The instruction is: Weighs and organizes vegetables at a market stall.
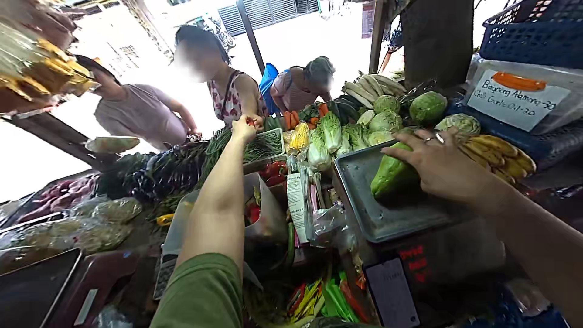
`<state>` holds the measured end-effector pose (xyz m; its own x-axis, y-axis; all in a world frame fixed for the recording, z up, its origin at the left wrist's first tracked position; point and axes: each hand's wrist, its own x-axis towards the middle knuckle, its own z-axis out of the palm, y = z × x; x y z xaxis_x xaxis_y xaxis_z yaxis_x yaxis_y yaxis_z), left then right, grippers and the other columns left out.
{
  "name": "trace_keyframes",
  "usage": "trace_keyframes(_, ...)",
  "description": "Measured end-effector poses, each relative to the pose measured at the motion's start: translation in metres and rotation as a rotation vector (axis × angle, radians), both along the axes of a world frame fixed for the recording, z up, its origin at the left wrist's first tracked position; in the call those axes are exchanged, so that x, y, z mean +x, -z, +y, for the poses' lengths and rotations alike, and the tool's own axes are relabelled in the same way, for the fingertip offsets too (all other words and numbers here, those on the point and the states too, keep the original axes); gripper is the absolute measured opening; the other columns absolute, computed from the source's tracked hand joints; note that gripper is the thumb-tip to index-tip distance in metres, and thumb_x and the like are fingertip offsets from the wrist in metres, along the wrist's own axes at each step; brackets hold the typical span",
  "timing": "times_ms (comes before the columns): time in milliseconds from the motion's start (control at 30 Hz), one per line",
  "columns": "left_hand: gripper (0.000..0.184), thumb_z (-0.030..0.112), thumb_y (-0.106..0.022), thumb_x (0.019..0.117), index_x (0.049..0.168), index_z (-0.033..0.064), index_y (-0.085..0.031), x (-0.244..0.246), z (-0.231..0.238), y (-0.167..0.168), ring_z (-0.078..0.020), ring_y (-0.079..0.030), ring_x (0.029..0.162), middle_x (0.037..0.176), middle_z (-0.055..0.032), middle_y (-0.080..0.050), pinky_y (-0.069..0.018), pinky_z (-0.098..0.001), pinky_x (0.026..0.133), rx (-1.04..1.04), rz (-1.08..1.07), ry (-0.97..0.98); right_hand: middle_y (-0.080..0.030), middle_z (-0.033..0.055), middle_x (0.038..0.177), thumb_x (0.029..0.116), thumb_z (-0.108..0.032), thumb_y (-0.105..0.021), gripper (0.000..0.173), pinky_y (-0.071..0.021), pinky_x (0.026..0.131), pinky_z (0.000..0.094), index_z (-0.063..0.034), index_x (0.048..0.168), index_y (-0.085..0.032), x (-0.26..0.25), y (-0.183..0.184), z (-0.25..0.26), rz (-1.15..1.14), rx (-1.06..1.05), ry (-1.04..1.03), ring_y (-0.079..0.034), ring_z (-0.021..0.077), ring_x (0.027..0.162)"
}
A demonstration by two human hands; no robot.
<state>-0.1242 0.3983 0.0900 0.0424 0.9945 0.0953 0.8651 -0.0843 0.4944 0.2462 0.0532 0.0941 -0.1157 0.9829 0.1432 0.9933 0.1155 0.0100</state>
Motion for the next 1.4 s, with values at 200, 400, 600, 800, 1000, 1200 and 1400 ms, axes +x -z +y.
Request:
trace_keyframes(200, 0.045, 0.015, -0.055, 0.1019, 0.145, 0.0042, -0.052, 0.04, -0.066, -0.018, -0.0533, -0.049, 0.132, 0.144, -0.0383, -0.045, -0.0432, -0.0655, 0.107, 0.177, -0.014, 0.277, -0.061, 0.0133, 0.135, 0.053, -0.002, -0.093, 0.091, -0.0528, 0.081, 0.0661, -0.0197, 0.137, -0.062, 0.012, 0.003, 0.005, 0.076, 0.043, -0.066, -0.058, 0.0464, 0.118)
trace_keyframes(400, 0.032, 0.007, -0.064, 0.0986, 0.13, 0.0066, -0.065, 0.116, -0.229, -0.018, -0.0329, -0.064, 0.114, 0.13, -0.0218, -0.06, -0.0569, -0.0482, 0.095, 0.174, 0.011, 1.032, -0.057, 0.0179, 0.14, 0.0651, -0.022, -0.087, 0.082, -0.0491, 0.1, 0.0638, -0.0097, 0.14, -0.056, 0.011, 0.002, -0.079, 0.324, 0.443, -0.172, -0.055, 0.042, 0.129)
trace_keyframes(600, 0.029, 0.001, -0.059, 0.0998, 0.125, 0.0098, -0.07, 0.15, -0.292, 0.028, -0.0335, -0.06, 0.122, 0.135, -0.018, -0.06, -0.0533, -0.0486, 0.1, 0.309, -0.058, 1.191, -0.059, 0.0178, 0.139, 0.0759, -0.039, -0.082, 0.074, -0.0483, 0.108, 0.0482, -0.007, 0.138, -0.058, -0.01, 0.016, -0.156, 0.497, 0.655, -0.15, -0.056, 0.0304, 0.131)
trace_keyframes(800, 0.065, 0.018, -0.08, 0.0875, 0.144, 0.0009, -0.052, 0.11, -0.365, 0.036, -0.0243, -0.054, 0.136, 0.15, -0.0159, -0.051, -0.0514, -0.043, 0.108, 0.163, -0.598, 1.135, -0.062, 0.0195, 0.135, 0.0733, -0.055, -0.085, 0.091, -0.0487, 0.109, 0.0363, -0.0022, 0.141, -0.054, -0.038, 0.03, -0.193, 0.611, 0.708, -0.033, -0.059, 0.0202, 0.126)
trace_keyframes(1000, 0.116, 0.043, -0.085, 0.0814, 0.162, 0.0051, -0.011, 0.08, -0.448, 0.089, -0.0136, -0.057, 0.132, 0.152, -0.0057, -0.052, -0.0504, -0.0367, 0.111, -0.431, -1.397, 1.154, -0.062, 0.0083, 0.136, 0.0775, -0.046, -0.085, 0.086, -0.0577, 0.098, 0.0294, -0.0084, 0.147, -0.05, -0.129, 0.046, -0.206, 0.865, 0.289, -0.194, -0.063, 0.0091, 0.119)
trace_keyframes(1200, 0.068, 0.046, -0.081, 0.0823, 0.142, 0.0218, -0.059, -0.008, -0.432, 0.165, -0.0287, -0.063, 0.126, 0.139, -0.0089, -0.065, -0.0525, -0.0503, 0.106, -0.62, -1.621, 0.914, -0.068, 0.0079, 0.127, 0.0918, -0.042, -0.073, 0.06, -0.0625, 0.077, 0.0366, -0.0138, 0.142, -0.059, -0.1, 0.079, -0.209, 0.803, 0.084, 0.017, -0.071, 0.0168, 0.1)
trace_keyframes(1400, 0.071, 0.075, -0.061, 0.0847, 0.114, 0.0111, -0.07, -0.065, -0.439, 0.238, -0.0287, -0.076, 0.089, 0.102, -0.0132, -0.076, -0.0642, -0.0462, 0.077, -0.581, -1.773, 0.024, -0.055, 0.0237, 0.145, 0.0914, -0.035, -0.07, 0.052, -0.0431, 0.107, 0.0627, -0.0016, 0.131, -0.065, -0.023, 0.158, -0.209, 0.469, 0.251, 0.46, -0.053, 0.0447, 0.132)
